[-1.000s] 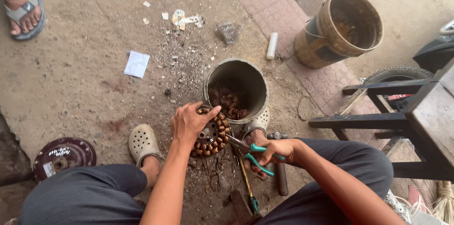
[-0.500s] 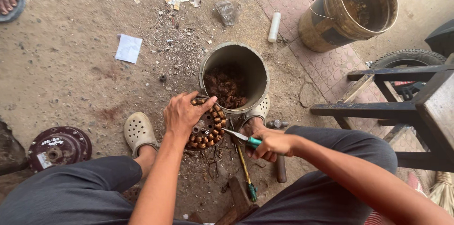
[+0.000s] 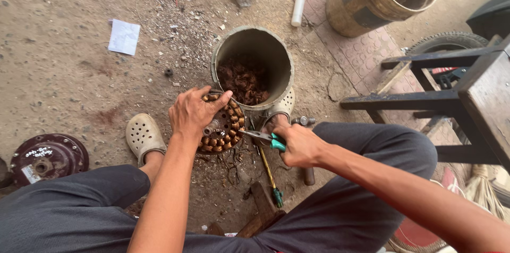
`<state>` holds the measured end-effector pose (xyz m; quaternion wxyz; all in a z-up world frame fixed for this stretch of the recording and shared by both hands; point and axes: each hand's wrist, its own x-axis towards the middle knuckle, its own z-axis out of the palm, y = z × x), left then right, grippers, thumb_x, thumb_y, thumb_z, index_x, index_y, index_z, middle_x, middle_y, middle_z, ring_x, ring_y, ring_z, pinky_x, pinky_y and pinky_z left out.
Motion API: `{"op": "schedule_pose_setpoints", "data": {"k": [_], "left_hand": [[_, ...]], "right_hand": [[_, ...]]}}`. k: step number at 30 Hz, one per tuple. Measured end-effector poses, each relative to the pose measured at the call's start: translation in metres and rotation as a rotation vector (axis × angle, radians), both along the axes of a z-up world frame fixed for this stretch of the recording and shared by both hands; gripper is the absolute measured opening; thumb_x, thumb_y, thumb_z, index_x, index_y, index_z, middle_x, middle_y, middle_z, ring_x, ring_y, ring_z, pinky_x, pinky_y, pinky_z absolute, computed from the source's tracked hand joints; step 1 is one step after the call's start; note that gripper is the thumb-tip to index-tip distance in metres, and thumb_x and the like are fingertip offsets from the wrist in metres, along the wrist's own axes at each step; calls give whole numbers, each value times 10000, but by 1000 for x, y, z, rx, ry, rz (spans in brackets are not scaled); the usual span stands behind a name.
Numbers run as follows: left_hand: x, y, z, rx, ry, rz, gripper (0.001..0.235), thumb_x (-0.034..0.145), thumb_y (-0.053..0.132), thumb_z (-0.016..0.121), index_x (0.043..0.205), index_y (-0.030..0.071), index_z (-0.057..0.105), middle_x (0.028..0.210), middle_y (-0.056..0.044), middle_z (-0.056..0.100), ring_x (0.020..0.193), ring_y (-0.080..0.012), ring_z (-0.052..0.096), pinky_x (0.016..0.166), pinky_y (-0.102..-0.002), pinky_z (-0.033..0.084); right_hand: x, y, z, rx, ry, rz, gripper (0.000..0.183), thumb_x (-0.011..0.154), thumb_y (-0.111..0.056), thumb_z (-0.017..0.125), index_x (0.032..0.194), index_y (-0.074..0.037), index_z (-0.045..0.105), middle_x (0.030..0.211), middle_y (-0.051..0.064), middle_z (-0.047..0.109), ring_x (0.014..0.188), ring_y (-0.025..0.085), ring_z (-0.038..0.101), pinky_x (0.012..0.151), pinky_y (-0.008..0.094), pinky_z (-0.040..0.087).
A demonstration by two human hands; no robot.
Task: The person uses pliers to cut and pull copper wire from a circular metal component, dropping the removed wire into a nearby bucket. The person rotates the component to access different sections of wire.
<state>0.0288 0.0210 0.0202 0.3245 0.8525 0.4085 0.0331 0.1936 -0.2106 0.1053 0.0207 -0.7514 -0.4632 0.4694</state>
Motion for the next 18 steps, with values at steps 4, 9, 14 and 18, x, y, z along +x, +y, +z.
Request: {"op": "schedule_pose_setpoints", "data": {"k": [4, 9, 14, 18], "left_hand": [[2, 2, 0, -36, 28, -8, 1020, 684, 965, 455, 1186, 132, 762, 1091, -158, 745, 1062, -341, 677, 831, -559, 556], [1, 2, -1, 78, -29, -2, 994, 707, 976, 494, 1147, 135, 791, 1084, -169, 744, 1041, -358, 662, 800, -603, 499], [2, 5, 2, -34, 23, 14, 1021, 685, 970, 465, 1186, 133, 769, 992, -155, 745, 972, -330, 680, 751, -576, 523], [3, 2, 2, -10, -21, 19, 1039, 703, 971, 473, 1192, 101, 764, 941, -174, 737, 912, -332, 693, 714, -558, 539]], "right_hand": [[5, 0, -7, -44, -89, 84, 392, 666, -30, 538, 1054, -64, 585, 594, 85, 500, 470, 196, 425, 427, 386, 354], [7, -2, -22, 146, -277, 175, 258, 725, -57, 571, 967, -121, 510, 703, 43, 540, 531, 177, 454, 414, 361, 363], [15, 11, -26, 392, -435, 276, 404, 911, -447, 710, 931, -92, 518, 748, 58, 568, 609, 194, 514, 463, 361, 441], [13, 18, -20, 478, -465, 222, 549, 847, -622, 682, 811, -88, 560, 764, 78, 622, 676, 222, 585, 602, 411, 514]]}}
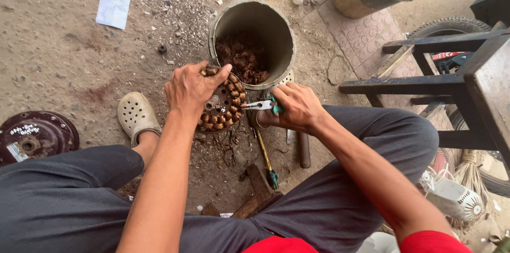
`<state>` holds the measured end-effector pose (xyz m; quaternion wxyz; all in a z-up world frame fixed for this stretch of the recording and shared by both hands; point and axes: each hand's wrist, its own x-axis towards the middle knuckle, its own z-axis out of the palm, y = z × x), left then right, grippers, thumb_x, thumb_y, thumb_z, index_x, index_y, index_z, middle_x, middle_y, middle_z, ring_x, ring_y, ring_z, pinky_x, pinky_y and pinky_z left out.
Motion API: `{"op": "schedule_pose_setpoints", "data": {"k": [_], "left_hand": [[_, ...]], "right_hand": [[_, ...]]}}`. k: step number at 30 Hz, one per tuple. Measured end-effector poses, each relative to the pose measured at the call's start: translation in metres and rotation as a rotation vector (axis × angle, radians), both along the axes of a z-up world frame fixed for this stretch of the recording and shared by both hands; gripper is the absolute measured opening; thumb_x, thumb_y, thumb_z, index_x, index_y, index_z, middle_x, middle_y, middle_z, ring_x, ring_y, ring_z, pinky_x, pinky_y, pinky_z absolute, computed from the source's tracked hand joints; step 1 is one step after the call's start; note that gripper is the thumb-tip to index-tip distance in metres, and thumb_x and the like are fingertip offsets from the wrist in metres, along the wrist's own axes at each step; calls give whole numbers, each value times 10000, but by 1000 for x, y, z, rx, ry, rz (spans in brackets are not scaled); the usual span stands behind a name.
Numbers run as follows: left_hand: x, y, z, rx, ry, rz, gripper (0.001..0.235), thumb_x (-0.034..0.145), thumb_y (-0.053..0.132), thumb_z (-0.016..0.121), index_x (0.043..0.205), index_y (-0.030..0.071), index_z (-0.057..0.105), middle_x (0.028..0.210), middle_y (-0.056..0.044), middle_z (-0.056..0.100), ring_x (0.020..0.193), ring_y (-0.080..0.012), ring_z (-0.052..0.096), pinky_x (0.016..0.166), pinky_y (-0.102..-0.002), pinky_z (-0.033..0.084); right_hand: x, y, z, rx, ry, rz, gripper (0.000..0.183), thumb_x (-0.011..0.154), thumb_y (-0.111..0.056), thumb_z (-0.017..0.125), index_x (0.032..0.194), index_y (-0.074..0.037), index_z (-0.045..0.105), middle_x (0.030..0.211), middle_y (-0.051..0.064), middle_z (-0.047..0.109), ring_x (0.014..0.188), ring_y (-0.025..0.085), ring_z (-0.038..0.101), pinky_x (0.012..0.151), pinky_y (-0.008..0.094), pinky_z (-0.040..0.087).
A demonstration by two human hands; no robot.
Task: The person uses pliers to cut and pull copper wire from a circular metal component, dropping the removed wire into a nearby bucket. The person rotates the component to access different sections of wire.
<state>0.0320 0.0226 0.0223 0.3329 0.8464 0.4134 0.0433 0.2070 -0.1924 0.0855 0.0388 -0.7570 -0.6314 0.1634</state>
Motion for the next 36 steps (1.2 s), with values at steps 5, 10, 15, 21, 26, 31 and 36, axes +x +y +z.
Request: {"op": "schedule_pose_setpoints", "data": {"k": [5, 10, 15, 21, 26, 31, 36], "left_hand": [[-2, -3, -2, -25, -13, 6, 1046, 707, 962, 454, 1186, 84, 760, 832, -176, 725, 775, -309, 703, 612, -493, 563], [-2, 1, -8, 85, -91, -27, 1000, 789, 962, 481, 1144, 79, 789, 824, -164, 711, 740, -306, 687, 579, -499, 540], [-5, 1, -14, -22, -61, -9, 1005, 753, 948, 463, 1158, 85, 778, 758, -161, 710, 701, -313, 696, 593, -541, 530], [-6, -3, -14, 125, -167, -14, 1005, 837, 964, 471, 1110, 53, 800, 826, -159, 718, 782, -321, 700, 640, -562, 535], [-7, -5, -10, 122, -171, -19, 961, 861, 935, 494, 1085, 53, 803, 806, -147, 708, 791, -331, 690, 666, -575, 532], [-8, -6, -8, 130, -199, -22, 901, 865, 902, 540, 1039, 61, 811, 761, -129, 690, 741, -318, 683, 621, -578, 512], [-9, -6, -3, 184, -270, -39, 829, 928, 865, 629, 978, 58, 811, 744, -120, 684, 697, -301, 685, 625, -547, 524]], "right_hand": [[-3, -7, 7, -163, 181, -60, 544, 914, -559, 676, 869, -23, 598, 827, 147, 631, 781, 299, 629, 703, 472, 525], [4, -13, 8, -527, 706, -154, 336, 916, -313, 628, 1146, -68, 624, 907, 119, 715, 830, 247, 699, 767, 423, 563], [23, 4, 16, -1006, 981, -302, 378, 962, -356, 587, 1058, 3, 654, 946, 110, 748, 825, 205, 746, 765, 390, 584], [16, 24, 37, -933, 664, -97, 367, 990, -336, 590, 1122, -4, 670, 960, 181, 752, 823, 267, 672, 741, 429, 533], [-24, 1, 53, -412, -122, 54, 230, 913, -116, 589, 1110, 3, 584, 957, 171, 684, 913, 352, 683, 815, 490, 535], [-43, -7, 52, -192, -192, -47, 386, 832, -97, 610, 1207, -4, 602, 944, 192, 646, 894, 372, 656, 770, 494, 549], [-49, -14, 32, -162, -92, -216, 332, 853, -76, 625, 1182, -30, 614, 972, 188, 623, 903, 368, 641, 693, 481, 532]]}}
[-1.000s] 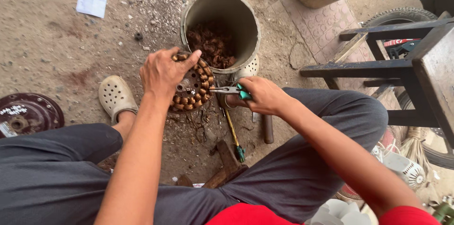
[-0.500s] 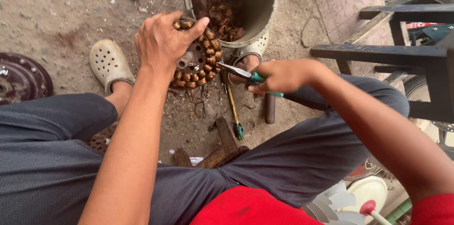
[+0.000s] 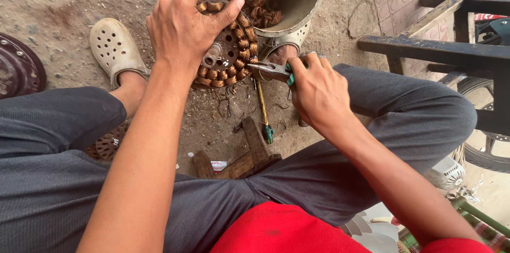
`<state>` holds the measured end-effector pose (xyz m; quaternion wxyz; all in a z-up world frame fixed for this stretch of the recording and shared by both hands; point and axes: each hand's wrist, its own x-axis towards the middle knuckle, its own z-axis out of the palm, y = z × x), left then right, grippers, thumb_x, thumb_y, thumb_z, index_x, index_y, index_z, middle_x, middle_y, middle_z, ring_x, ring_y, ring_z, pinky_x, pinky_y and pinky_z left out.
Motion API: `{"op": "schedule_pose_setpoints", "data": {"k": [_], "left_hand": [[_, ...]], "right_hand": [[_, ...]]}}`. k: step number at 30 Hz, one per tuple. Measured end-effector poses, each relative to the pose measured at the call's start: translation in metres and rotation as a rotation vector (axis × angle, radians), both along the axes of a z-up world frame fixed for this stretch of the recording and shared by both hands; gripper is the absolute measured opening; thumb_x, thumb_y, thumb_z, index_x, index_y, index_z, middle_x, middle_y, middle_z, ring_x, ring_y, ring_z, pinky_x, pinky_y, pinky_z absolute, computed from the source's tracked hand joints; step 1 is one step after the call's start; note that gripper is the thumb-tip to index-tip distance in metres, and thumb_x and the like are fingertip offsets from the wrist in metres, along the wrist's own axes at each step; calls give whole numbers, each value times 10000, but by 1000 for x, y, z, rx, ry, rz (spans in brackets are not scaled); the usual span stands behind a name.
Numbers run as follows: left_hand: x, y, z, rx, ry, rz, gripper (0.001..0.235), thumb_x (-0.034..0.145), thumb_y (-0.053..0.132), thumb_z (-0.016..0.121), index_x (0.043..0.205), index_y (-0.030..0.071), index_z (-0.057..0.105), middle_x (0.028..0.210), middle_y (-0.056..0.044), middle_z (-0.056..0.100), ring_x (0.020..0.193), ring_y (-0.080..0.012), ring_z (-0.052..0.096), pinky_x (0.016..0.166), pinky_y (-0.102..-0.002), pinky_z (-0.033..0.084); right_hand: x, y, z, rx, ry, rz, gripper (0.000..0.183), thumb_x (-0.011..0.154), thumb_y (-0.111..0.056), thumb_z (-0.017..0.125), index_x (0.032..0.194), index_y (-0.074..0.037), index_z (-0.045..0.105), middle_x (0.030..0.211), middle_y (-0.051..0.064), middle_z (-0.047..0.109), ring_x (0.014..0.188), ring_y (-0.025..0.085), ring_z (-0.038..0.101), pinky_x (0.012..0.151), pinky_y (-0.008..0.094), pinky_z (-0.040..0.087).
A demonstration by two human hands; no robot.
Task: The person uses pliers to cut and pull copper wire from a circular metal component, dropping the removed wire into a nearby bucket. The person rotates the component to access different sections of wire.
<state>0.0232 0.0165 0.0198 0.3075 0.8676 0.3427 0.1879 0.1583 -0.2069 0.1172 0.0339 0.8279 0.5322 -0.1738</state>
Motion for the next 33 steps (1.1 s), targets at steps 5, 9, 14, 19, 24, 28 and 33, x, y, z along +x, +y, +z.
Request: {"op": "schedule_pose_setpoints", "data": {"k": [5, 9, 14, 19, 24, 28, 33], "left_hand": [[3, 2, 1, -88, 81, -19, 758, 906, 829, 685, 924, 80, 803, 674, -139, 648, 639, -296, 667, 638, -523, 541], [5, 1, 1, 8, 114, -44, 758, 897, 826, 708, 884, 74, 798, 639, -158, 624, 647, -315, 649, 591, -528, 531], [5, -1, -2, 43, 81, -10, 765, 916, 835, 676, 915, 81, 806, 690, -145, 646, 701, -316, 652, 639, -559, 524], [4, -3, -3, 82, 80, 7, 816, 912, 857, 674, 948, 52, 798, 702, -150, 648, 720, -320, 658, 626, -557, 516], [4, -4, 1, 143, 68, 35, 759, 908, 829, 694, 866, 78, 797, 719, -137, 674, 719, -329, 679, 575, -584, 491], [3, -1, 4, 24, 33, -3, 714, 914, 804, 702, 960, 98, 800, 754, -125, 702, 699, -296, 704, 612, -543, 538], [1, -4, 6, 187, -93, -4, 580, 913, 658, 773, 1028, 90, 786, 842, -113, 750, 747, -314, 733, 618, -500, 587]], "right_hand": [[13, -8, -48, 145, 131, -1, 344, 818, -62, 644, 1153, -6, 594, 948, 172, 592, 892, 347, 622, 741, 473, 526], [25, -6, -61, 285, 207, 98, 368, 796, -79, 655, 1155, -33, 588, 969, 141, 611, 929, 326, 637, 804, 453, 541], [25, -6, -47, 202, 225, 104, 397, 778, -124, 683, 1161, -53, 610, 902, 127, 612, 852, 322, 629, 751, 469, 524], [7, -13, -42, 162, 102, -66, 304, 868, -162, 665, 1161, -84, 648, 951, 124, 632, 866, 322, 626, 682, 461, 520], [15, -1, -40, -109, 49, -76, 210, 1034, -263, 610, 1063, -65, 675, 839, 115, 636, 667, 259, 619, 538, 439, 510], [42, 11, -34, -262, 228, 50, 273, 1012, -364, 638, 964, -112, 730, 735, 106, 690, 506, 241, 619, 471, 425, 495], [70, 24, -47, -609, 650, 106, 251, 843, -338, 769, 834, -87, 753, 686, 116, 751, 549, 207, 670, 554, 359, 541]]}}
